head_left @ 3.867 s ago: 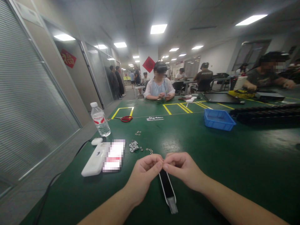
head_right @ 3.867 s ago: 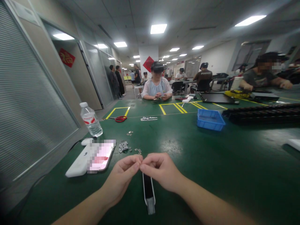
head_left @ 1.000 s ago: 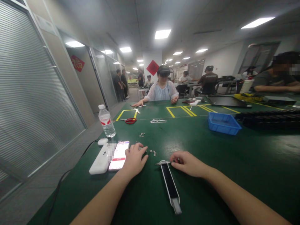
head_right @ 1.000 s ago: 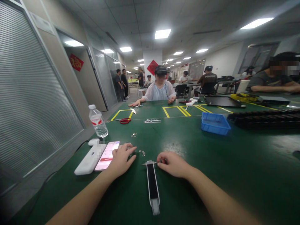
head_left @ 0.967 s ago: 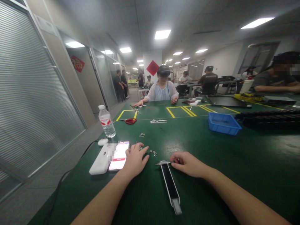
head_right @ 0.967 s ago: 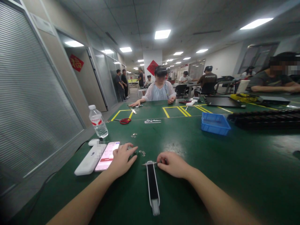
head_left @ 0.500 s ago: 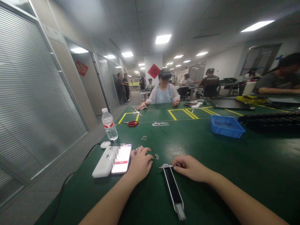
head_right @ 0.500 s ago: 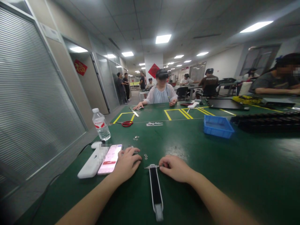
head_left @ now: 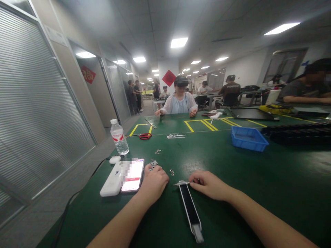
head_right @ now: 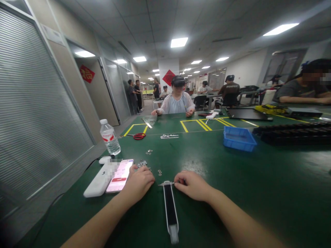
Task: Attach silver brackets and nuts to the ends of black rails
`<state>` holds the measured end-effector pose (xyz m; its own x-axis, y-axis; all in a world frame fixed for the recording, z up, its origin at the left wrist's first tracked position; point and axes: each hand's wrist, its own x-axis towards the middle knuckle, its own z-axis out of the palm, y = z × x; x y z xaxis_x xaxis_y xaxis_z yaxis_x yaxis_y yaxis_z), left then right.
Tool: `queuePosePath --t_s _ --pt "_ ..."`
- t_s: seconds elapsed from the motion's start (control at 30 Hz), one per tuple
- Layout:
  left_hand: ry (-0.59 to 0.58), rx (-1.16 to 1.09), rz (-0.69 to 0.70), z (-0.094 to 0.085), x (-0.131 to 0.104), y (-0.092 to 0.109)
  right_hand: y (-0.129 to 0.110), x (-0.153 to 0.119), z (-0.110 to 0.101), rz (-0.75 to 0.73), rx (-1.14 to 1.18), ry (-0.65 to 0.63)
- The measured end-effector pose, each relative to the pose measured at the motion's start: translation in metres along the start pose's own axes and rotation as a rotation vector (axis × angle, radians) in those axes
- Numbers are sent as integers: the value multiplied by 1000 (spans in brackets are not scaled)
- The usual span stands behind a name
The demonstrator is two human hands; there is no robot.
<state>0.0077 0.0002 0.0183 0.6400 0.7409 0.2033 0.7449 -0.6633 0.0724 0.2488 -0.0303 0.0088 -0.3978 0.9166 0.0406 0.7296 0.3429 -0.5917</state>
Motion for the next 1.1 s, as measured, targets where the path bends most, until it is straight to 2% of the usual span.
queuePosePath --t_s 0.47,0.67,0.9,1.1 --pt "-54 71 -5 -2 2 8 4 2 4 9 -41 21" --pt "-9 51 -19 1 2 6 5 2 5 -4 -50 26" --pt "23 -76 -91 -4 -2 10 8 2 6 -15 -50 25" --pt "-36 -246 -169 -11 -5 12 10 2 7 -22 -40 38"
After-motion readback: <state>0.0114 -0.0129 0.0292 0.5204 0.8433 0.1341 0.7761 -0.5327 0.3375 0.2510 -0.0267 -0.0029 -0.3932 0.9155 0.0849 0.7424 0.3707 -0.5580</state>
